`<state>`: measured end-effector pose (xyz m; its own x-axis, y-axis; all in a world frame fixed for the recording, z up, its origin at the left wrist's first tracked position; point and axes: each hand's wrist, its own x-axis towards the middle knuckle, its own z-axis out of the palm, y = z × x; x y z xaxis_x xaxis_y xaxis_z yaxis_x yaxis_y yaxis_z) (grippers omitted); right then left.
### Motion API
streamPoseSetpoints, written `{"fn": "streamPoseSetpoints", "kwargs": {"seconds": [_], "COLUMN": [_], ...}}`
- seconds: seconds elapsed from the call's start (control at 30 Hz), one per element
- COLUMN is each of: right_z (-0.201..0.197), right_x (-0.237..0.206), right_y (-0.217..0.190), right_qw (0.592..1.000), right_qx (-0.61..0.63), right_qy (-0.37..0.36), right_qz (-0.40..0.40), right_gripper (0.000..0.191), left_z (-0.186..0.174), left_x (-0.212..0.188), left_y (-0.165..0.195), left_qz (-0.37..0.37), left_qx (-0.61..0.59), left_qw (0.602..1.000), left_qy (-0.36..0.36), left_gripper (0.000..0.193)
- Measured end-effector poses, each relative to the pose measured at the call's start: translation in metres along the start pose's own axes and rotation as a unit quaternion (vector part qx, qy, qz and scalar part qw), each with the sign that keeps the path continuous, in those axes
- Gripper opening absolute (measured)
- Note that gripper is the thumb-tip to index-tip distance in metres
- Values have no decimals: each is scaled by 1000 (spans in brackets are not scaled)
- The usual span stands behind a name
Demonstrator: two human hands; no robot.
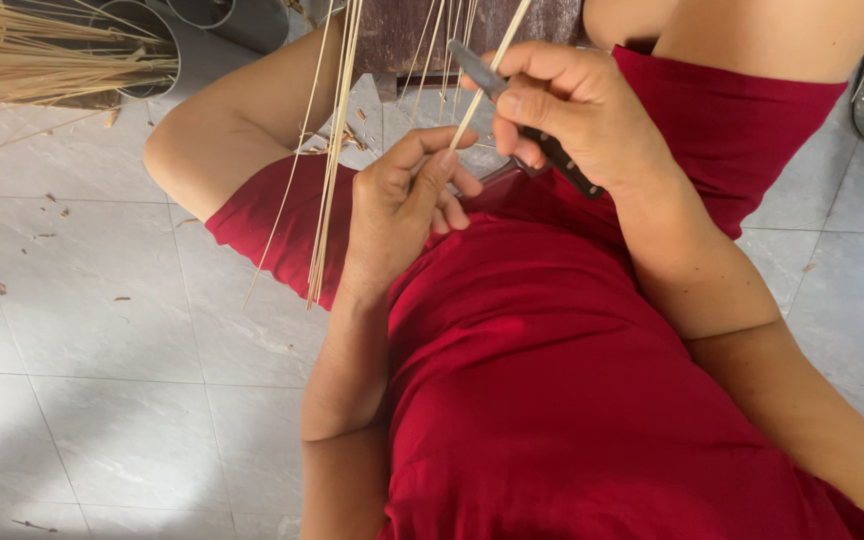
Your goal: The person sits on the floor holding a bundle of thin bamboo strips and uses a small knife to shave and split the strips into finer pieces, drawing each strip along the blade by hand and setting finished strips aside.
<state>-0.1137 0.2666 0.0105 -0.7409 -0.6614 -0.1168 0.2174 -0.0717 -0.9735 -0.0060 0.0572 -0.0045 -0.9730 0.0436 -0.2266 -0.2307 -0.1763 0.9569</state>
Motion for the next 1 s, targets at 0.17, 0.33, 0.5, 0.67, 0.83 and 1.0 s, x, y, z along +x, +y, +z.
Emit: {"fn": "streamPoseSetpoints", "kwargs": {"seconds": [0.17, 0.33, 0.5, 0.67, 0.83, 1.0], "right_z": [-19, -5, 13, -12, -4, 7], "right_x": [1, -1, 2, 3, 4, 4], "right_y": [-3, 6, 16, 4, 8, 15], "right_qw": [995, 999, 996, 997, 999, 999], "right_qx": [19, -35, -55, 15, 20, -10], "right_qy": [92, 10, -61, 82, 38, -13], "right_qz": [-19, 13, 37, -5, 1, 33], "right_gripper": [19, 23, 16, 19, 22, 20], "left_z": [-12, -10, -5, -8, -7, -5], "left_x": [-11, -8, -9, -13, -11, -17], "left_y": [-2, -9, -4, -5, -11, -14], "left_qz": [9, -21, -27, 6, -13, -10], "left_qx": [11, 40, 48, 38, 42, 35], "left_qw": [998, 999, 998, 999, 999, 999], "left_qy": [-57, 6, 38, 22, 30, 40], "left_gripper": [30, 20, 20, 20, 20, 19]}}
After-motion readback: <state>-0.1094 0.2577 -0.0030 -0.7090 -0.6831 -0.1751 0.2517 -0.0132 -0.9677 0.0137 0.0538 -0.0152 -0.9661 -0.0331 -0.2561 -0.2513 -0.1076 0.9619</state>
